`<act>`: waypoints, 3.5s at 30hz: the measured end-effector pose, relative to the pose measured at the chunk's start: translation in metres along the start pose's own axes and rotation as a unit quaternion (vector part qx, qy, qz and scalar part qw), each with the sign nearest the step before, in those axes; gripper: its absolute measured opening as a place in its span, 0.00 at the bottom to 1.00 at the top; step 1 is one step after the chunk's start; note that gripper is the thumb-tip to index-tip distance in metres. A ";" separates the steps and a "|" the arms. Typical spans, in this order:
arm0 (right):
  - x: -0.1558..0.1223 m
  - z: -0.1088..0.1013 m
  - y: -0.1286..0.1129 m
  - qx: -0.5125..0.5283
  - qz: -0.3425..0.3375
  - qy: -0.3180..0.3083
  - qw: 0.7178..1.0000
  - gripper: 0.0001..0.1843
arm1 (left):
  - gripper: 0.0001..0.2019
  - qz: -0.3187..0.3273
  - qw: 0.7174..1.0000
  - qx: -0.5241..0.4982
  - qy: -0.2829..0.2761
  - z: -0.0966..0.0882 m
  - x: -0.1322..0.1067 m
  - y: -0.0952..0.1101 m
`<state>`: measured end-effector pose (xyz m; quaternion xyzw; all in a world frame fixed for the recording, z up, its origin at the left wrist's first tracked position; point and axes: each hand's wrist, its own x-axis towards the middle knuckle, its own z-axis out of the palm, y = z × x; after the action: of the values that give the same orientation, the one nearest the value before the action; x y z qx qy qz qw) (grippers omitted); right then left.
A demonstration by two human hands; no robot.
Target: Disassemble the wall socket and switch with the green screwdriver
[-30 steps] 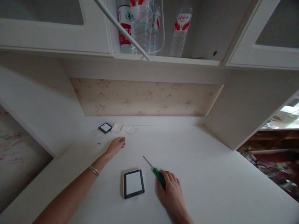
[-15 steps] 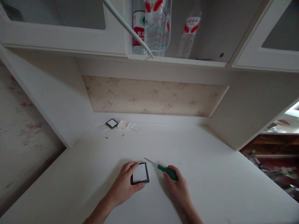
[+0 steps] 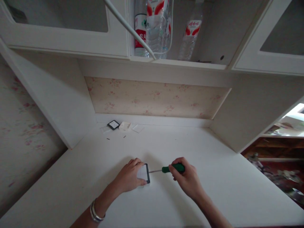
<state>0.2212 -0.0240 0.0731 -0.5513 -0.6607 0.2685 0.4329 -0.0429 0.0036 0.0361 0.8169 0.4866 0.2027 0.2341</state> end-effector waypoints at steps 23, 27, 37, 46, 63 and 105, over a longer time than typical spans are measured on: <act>0.032 0.003 0.040 0.172 0.328 -0.013 0.929 0.13 | 0.30 -0.034 0.997 -0.008 -0.070 0.002 0.007 0.007; 0.020 0.005 0.055 0.198 0.361 -0.011 0.911 0.14 | 0.31 -0.025 0.996 -0.011 -0.080 0.004 0.008 0.005; 0.018 -0.010 -0.071 -0.184 -0.110 -0.147 0.966 0.09 | 0.31 -0.008 0.997 0.006 -0.073 0.005 0.012 0.006; 0.049 -0.010 0.013 0.148 0.271 -0.062 0.949 0.13 | 0.31 -0.023 0.996 -0.041 -0.070 0.007 0.010 0.001; 0.030 -0.007 0.013 0.222 0.234 -0.016 0.946 0.18 | 0.27 -0.069 0.994 -0.083 0.012 -0.015 0.006 0.009; 0.014 0.015 -0.025 -0.048 0.037 -0.077 0.995 0.15 | 0.21 -0.051 0.995 0.036 -0.072 -0.025 -0.012 0.015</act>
<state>0.1951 -0.0150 0.0904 -0.5727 -0.6836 0.2941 0.3436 -0.0517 -0.0087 0.0642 0.8112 0.5166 0.1141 0.2492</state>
